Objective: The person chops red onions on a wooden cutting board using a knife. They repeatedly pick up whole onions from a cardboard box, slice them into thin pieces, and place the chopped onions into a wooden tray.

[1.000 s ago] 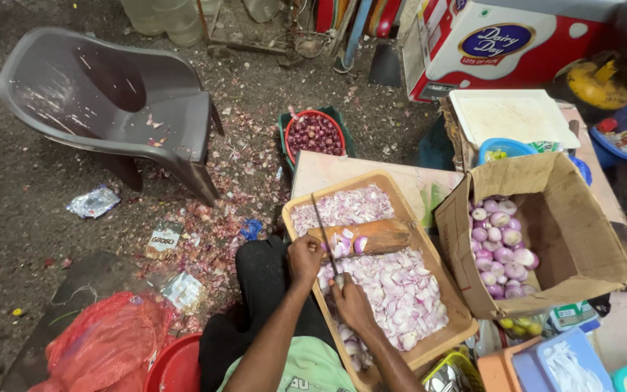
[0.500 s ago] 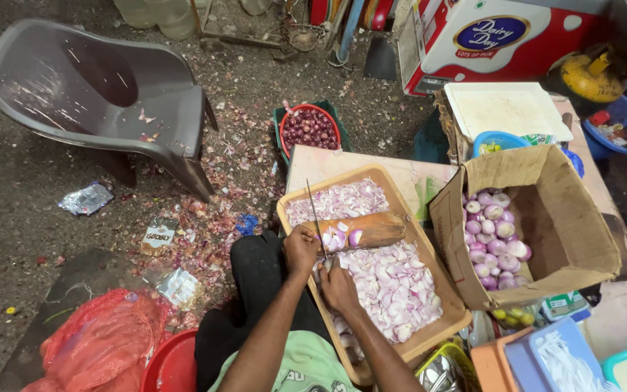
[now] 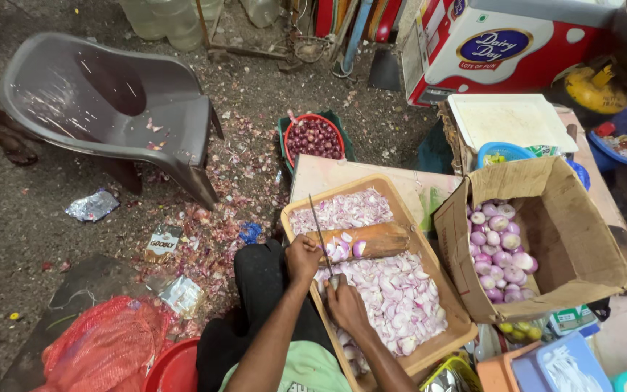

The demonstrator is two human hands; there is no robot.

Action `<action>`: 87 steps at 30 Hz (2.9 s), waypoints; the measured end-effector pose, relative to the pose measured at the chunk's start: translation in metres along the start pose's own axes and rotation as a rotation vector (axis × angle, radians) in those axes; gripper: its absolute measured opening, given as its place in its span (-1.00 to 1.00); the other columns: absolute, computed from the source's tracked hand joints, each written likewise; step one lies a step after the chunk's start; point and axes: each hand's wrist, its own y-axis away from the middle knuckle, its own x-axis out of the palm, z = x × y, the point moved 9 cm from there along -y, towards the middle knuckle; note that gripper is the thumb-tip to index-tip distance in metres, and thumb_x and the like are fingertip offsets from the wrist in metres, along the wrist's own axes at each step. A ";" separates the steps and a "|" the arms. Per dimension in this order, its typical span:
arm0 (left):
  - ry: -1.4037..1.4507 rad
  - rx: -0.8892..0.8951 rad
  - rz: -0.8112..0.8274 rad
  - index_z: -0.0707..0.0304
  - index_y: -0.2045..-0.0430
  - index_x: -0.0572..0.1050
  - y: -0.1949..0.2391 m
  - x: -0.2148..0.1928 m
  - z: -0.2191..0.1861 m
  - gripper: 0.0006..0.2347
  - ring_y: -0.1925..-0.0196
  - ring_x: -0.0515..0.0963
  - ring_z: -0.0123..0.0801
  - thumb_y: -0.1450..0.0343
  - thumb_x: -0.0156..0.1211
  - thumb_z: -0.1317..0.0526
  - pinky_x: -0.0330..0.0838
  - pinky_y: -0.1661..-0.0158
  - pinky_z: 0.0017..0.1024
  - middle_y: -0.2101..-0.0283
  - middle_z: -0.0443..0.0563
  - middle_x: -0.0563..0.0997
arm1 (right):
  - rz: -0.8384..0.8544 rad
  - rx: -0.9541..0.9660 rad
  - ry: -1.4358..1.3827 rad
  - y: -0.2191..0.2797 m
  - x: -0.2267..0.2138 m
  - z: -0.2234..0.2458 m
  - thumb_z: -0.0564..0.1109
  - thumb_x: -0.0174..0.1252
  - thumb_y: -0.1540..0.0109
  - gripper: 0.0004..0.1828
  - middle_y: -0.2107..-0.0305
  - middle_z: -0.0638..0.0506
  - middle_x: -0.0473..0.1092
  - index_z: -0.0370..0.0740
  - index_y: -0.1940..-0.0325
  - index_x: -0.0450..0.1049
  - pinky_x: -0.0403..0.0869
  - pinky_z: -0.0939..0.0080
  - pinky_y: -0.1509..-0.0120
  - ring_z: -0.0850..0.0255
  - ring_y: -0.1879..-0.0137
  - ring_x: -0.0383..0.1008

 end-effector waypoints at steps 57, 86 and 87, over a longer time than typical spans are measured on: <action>-0.354 0.596 0.509 0.21 0.12 0.56 0.074 0.030 -0.103 -0.80 -0.09 0.60 -0.04 -0.43 0.25 0.19 0.44 -0.14 -0.16 0.04 0.14 0.65 | -0.156 0.107 -0.685 0.037 -0.092 -0.043 0.00 0.07 -0.34 -0.70 0.63 0.09 0.37 -0.25 -0.01 0.46 0.36 0.27 0.49 0.35 0.57 0.37; -0.654 0.474 0.202 0.21 0.31 0.63 0.043 0.026 -0.116 -0.86 -0.06 0.50 -0.03 -0.32 0.24 0.28 0.49 0.06 -0.11 0.11 0.03 0.57 | -0.006 0.087 -0.105 0.029 -0.027 -0.026 0.22 0.02 -0.32 -0.44 0.42 -0.45 0.47 -0.36 -0.05 0.31 0.44 -0.27 0.07 -0.36 0.19 0.53; -0.663 0.453 0.219 0.21 0.30 0.63 0.043 0.028 -0.117 -0.86 -0.06 0.50 -0.02 -0.31 0.24 0.29 0.50 0.08 -0.10 0.10 0.03 0.57 | 0.029 0.130 -0.110 0.040 -0.027 -0.029 0.23 0.00 -0.32 -0.45 0.40 -0.46 0.46 -0.33 -0.04 0.32 0.43 -0.27 0.06 -0.36 0.17 0.53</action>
